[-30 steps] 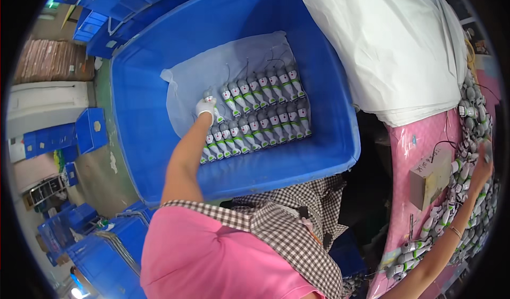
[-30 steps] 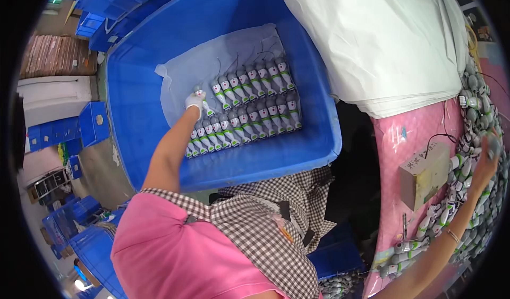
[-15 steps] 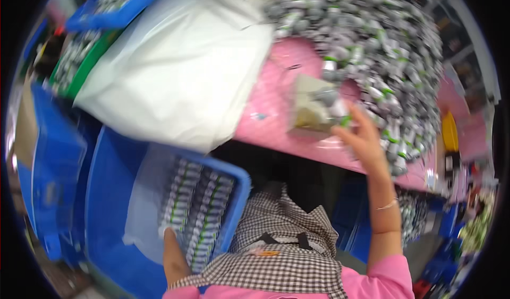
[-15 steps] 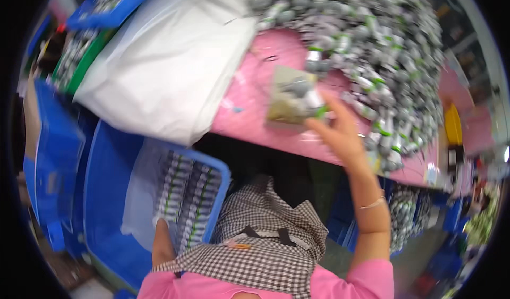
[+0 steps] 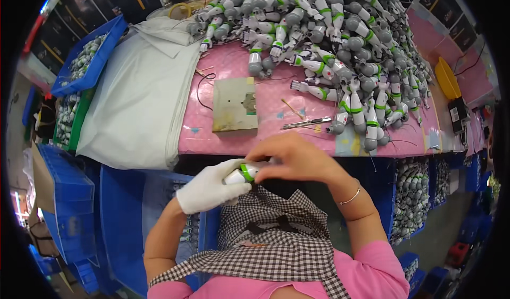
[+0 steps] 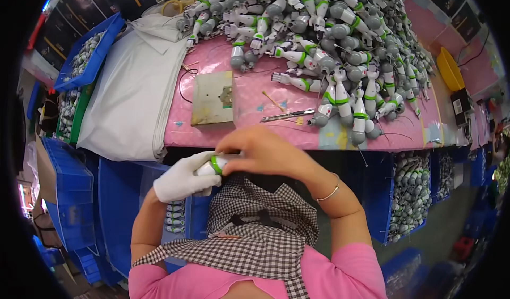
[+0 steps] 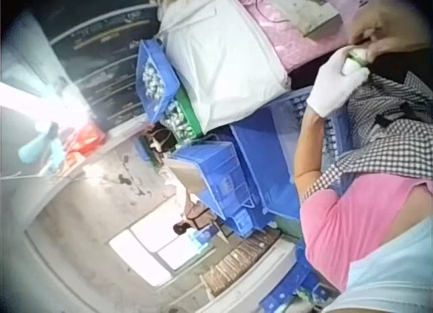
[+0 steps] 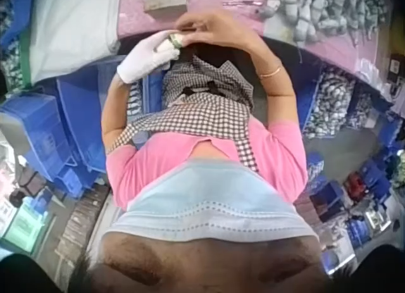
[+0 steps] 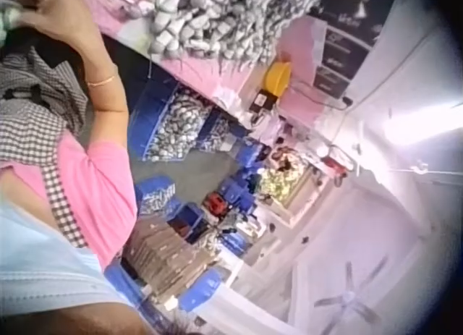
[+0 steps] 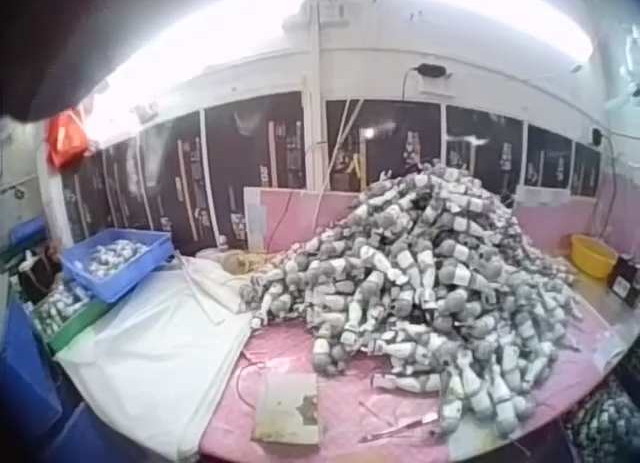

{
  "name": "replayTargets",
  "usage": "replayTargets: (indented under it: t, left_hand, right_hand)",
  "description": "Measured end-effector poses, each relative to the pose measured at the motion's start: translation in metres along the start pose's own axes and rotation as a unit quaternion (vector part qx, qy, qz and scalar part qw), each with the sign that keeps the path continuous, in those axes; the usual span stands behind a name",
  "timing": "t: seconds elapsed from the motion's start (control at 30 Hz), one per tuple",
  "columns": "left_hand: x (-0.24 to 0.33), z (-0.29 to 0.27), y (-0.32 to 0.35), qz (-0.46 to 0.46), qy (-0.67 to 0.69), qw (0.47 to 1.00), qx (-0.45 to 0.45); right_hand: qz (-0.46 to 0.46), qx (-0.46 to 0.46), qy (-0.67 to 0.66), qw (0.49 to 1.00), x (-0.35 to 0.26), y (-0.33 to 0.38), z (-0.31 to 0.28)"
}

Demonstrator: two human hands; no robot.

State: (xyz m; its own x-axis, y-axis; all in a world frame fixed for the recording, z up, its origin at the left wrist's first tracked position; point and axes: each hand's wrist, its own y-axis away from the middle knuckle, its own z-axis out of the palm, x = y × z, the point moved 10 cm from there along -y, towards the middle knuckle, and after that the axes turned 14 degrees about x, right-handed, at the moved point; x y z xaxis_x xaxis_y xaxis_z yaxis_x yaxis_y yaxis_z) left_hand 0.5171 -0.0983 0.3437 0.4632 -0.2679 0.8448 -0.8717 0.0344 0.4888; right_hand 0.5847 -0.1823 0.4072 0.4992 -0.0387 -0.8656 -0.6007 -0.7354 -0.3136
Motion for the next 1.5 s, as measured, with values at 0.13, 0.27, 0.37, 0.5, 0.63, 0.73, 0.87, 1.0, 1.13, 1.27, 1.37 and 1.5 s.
replayTargets:
  t: [0.13,0.27,0.37,0.5,0.63,0.73,0.87,1.0,1.13,1.27,1.37,1.5]
  left_hand:
    - [-0.016,0.024,-0.018,-0.046,0.193,0.978,0.059]
    - [-0.025,0.043,-0.036,-0.019,0.238,0.961,0.136]
    - [-0.042,0.048,-0.051,-0.038,0.246,0.951,0.182]
    - [-0.061,0.047,-0.056,-0.082,0.274,0.942,0.175]
    - [-0.067,0.063,-0.057,-0.124,0.453,0.88,0.075]
    - [-0.069,0.071,-0.056,-0.154,0.521,0.838,0.052]
    - [-0.07,0.072,-0.055,-0.175,0.58,0.794,0.051]
    - [-0.069,0.075,-0.053,-0.201,0.611,0.765,0.03]
    - [-0.066,0.075,-0.055,-0.179,0.6,0.779,0.02]
    - [-0.067,0.074,-0.054,-0.172,0.591,0.788,0.02]
    - [-0.066,0.073,-0.055,-0.168,0.584,0.793,0.027]
    - [-0.068,0.072,-0.056,-0.168,0.57,0.803,0.042]
  right_hand:
    - [0.168,0.251,0.25,0.92,0.097,0.02,-0.117]
    - [0.139,0.271,0.409,0.86,0.115,0.017,-0.102]
    - [0.035,0.338,0.428,0.837,0.097,0.013,-0.1]
    - [0.098,0.353,0.109,0.924,0.082,0.042,-0.078]
    - [0.077,0.34,0.074,0.934,0.076,0.067,-0.038]
    - [0.029,0.352,0.096,0.93,0.074,0.068,-0.024]
    - [-0.009,0.337,0.113,0.935,0.068,0.061,-0.02]
    - [-0.005,0.335,0.091,0.938,0.069,0.06,-0.018]
    - [0.003,0.337,0.127,0.933,0.076,0.057,-0.027]
    - [0.012,0.312,0.114,0.943,0.078,0.058,-0.026]
    - [0.01,0.318,0.117,0.941,0.075,0.059,-0.024]
    - [0.01,0.319,0.1,0.942,0.078,0.06,-0.025]
